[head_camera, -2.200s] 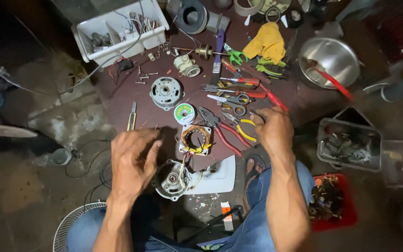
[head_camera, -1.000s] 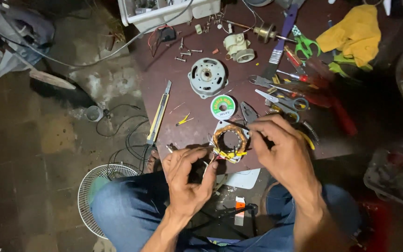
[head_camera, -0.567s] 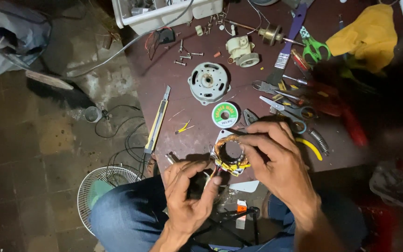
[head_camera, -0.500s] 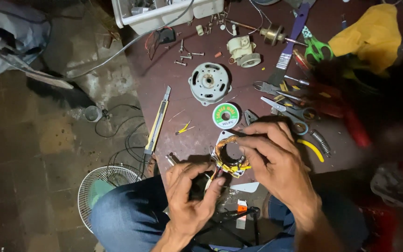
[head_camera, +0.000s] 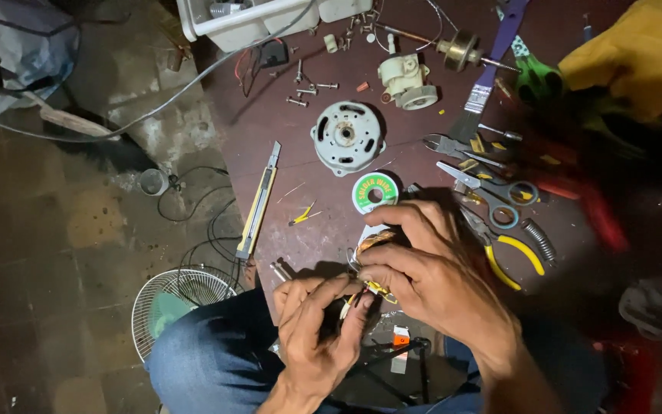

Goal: A person is performing detailed repair work on a motor stator, involving wire manipulation and component assembly.

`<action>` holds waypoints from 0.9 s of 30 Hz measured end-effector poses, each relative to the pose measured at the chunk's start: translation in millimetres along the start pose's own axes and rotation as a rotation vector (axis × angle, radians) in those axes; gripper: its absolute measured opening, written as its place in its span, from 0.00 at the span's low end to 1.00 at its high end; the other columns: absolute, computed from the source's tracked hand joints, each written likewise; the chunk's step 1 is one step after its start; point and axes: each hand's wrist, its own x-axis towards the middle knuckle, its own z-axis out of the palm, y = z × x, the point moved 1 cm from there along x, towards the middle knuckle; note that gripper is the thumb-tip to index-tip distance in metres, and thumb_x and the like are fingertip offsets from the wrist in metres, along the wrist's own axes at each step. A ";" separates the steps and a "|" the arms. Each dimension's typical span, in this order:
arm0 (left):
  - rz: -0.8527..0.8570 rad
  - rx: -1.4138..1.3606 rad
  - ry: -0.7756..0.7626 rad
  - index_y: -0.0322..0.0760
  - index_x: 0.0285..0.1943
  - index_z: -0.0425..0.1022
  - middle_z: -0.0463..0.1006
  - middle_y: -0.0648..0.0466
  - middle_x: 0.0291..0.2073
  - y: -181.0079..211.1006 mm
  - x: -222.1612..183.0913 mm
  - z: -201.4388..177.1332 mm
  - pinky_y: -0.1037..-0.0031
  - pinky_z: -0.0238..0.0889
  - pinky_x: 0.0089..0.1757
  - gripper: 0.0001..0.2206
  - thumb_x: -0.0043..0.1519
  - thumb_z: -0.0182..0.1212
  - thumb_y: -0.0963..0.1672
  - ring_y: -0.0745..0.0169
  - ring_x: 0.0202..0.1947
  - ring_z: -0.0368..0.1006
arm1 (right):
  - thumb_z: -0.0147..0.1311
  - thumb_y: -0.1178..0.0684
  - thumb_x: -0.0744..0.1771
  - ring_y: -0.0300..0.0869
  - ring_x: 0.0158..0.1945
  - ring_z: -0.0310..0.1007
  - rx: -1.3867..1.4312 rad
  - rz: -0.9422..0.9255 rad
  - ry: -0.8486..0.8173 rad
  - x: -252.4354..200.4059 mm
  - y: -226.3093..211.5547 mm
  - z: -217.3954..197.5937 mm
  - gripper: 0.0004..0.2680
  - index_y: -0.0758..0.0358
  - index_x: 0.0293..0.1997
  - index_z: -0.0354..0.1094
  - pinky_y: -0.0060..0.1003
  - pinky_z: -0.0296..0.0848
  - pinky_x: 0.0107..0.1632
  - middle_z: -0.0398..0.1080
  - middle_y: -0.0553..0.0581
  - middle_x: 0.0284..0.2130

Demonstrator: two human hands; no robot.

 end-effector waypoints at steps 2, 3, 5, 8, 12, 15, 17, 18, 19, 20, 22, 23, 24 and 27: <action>-0.011 0.008 -0.007 0.33 0.46 0.75 0.83 0.60 0.34 0.1 -0.5 -0.4 0.73 0.57 0.46 0.11 0.59 0.67 0.43 0.65 0.35 0.74 | 0.57 0.53 0.65 0.50 0.54 0.61 -0.010 0.003 -0.011 0.7 0.2 0.2 0.02 0.54 0.35 0.75 0.45 0.63 0.55 0.67 0.52 0.52; -0.019 0.014 -0.013 0.33 0.45 0.75 0.82 0.60 0.35 0.3 -0.6 -0.3 0.73 0.57 0.46 0.11 0.59 0.67 0.44 0.64 0.36 0.74 | 0.57 0.53 0.65 0.50 0.54 0.61 -0.023 0.007 -0.020 0.9 0.3 0.0 0.02 0.53 0.35 0.75 0.43 0.64 0.55 0.67 0.52 0.52; -0.023 0.009 -0.011 0.34 0.45 0.75 0.82 0.61 0.35 0.2 0.9 0.1 0.73 0.56 0.46 0.10 0.58 0.67 0.44 0.64 0.35 0.74 | 0.56 0.53 0.66 0.50 0.55 0.61 -0.001 0.002 -0.022 2.1 1.4 -0.1 0.03 0.54 0.35 0.75 0.44 0.63 0.56 0.67 0.53 0.52; -0.026 0.006 -0.009 0.34 0.44 0.75 0.82 0.60 0.34 1.6 1.7 -0.7 0.73 0.56 0.46 0.10 0.58 0.67 0.43 0.64 0.35 0.73 | 0.56 0.52 0.66 0.50 0.55 0.61 0.014 0.003 -0.028 2.7 1.5 0.3 0.03 0.54 0.34 0.75 0.44 0.63 0.56 0.67 0.53 0.53; -0.013 -0.005 -0.004 0.34 0.44 0.75 0.82 0.60 0.34 2.7 3.3 -0.6 0.72 0.55 0.47 0.10 0.59 0.67 0.43 0.64 0.34 0.73 | 0.58 0.52 0.65 0.49 0.55 0.61 0.020 0.051 -0.037 3.6 1.4 -1.5 0.03 0.53 0.34 0.76 0.42 0.65 0.54 0.68 0.50 0.53; -0.014 -0.010 -0.014 0.33 0.46 0.74 0.83 0.59 0.35 1.8 1.8 -1.0 0.72 0.55 0.46 0.11 0.59 0.67 0.43 0.64 0.35 0.73 | 0.57 0.50 0.65 0.47 0.55 0.60 0.039 0.091 -0.063 2.7 3.3 0.3 0.04 0.52 0.33 0.78 0.41 0.64 0.56 0.68 0.47 0.53; -0.015 -0.006 -0.015 0.33 0.46 0.74 0.83 0.60 0.35 1.8 2.2 -1.1 0.72 0.55 0.46 0.11 0.59 0.67 0.43 0.64 0.35 0.73 | 0.57 0.51 0.65 0.47 0.56 0.61 0.031 0.075 -0.057 3.5 2.9 0.2 0.04 0.52 0.33 0.77 0.41 0.64 0.56 0.68 0.48 0.53; -0.016 -0.003 -0.018 0.33 0.46 0.74 0.83 0.61 0.34 1.8 2.3 -1.2 0.72 0.55 0.46 0.11 0.58 0.68 0.43 0.64 0.35 0.72 | 0.58 0.51 0.65 0.48 0.56 0.61 0.024 0.059 -0.051 3.7 2.5 0.2 0.03 0.52 0.33 0.77 0.41 0.64 0.56 0.68 0.48 0.53; -0.016 -0.002 -0.017 0.33 0.46 0.74 0.83 0.61 0.34 1.5 2.2 -1.3 0.72 0.55 0.46 0.11 0.58 0.68 0.43 0.64 0.35 0.72 | 0.58 0.51 0.65 0.48 0.56 0.61 0.024 0.058 -0.051 4.2 2.2 0.3 0.03 0.52 0.33 0.77 0.41 0.64 0.56 0.68 0.48 0.53; -0.007 0.006 -0.017 0.33 0.46 0.74 0.83 0.60 0.34 1.3 2.1 -1.3 0.72 0.55 0.45 0.11 0.59 0.67 0.43 0.64 0.35 0.72 | 0.58 0.51 0.65 0.48 0.57 0.61 0.028 0.063 -0.052 4.3 1.9 0.4 0.03 0.52 0.32 0.77 0.42 0.64 0.56 0.67 0.48 0.53; 0.000 0.013 -0.020 0.32 0.46 0.74 0.83 0.60 0.34 1.1 2.3 -1.1 0.72 0.55 0.45 0.11 0.59 0.67 0.43 0.64 0.35 0.72 | 0.57 0.51 0.65 0.48 0.57 0.61 0.031 0.070 -0.053 4.3 2.7 1.1 0.03 0.52 0.32 0.76 0.42 0.65 0.56 0.67 0.48 0.54; -0.008 0.014 -0.026 0.32 0.46 0.74 0.83 0.61 0.34 1.1 2.5 -1.2 0.72 0.55 0.45 0.12 0.59 0.67 0.43 0.64 0.35 0.72 | 0.58 0.51 0.64 0.48 0.58 0.61 0.022 0.074 -0.057 4.3 3.6 1.9 0.03 0.51 0.32 0.76 0.42 0.65 0.56 0.67 0.48 0.54; -0.015 0.015 -0.030 0.33 0.46 0.74 0.83 0.61 0.34 1.0 2.6 -1.1 0.73 0.56 0.45 0.12 0.58 0.68 0.43 0.64 0.35 0.72 | 0.59 0.50 0.64 0.48 0.58 0.60 0.013 0.076 -0.062 4.3 4.4 2.6 0.03 0.51 0.32 0.76 0.43 0.65 0.56 0.67 0.48 0.55; -0.048 0.047 -0.027 0.35 0.44 0.76 0.81 0.62 0.32 2.8 2.9 0.1 0.73 0.55 0.44 0.12 0.57 0.69 0.46 0.65 0.34 0.71 | 0.56 0.51 0.65 0.48 0.58 0.60 0.055 0.065 -0.071 7.3 3.8 -0.5 0.04 0.52 0.32 0.75 0.43 0.61 0.58 0.67 0.50 0.54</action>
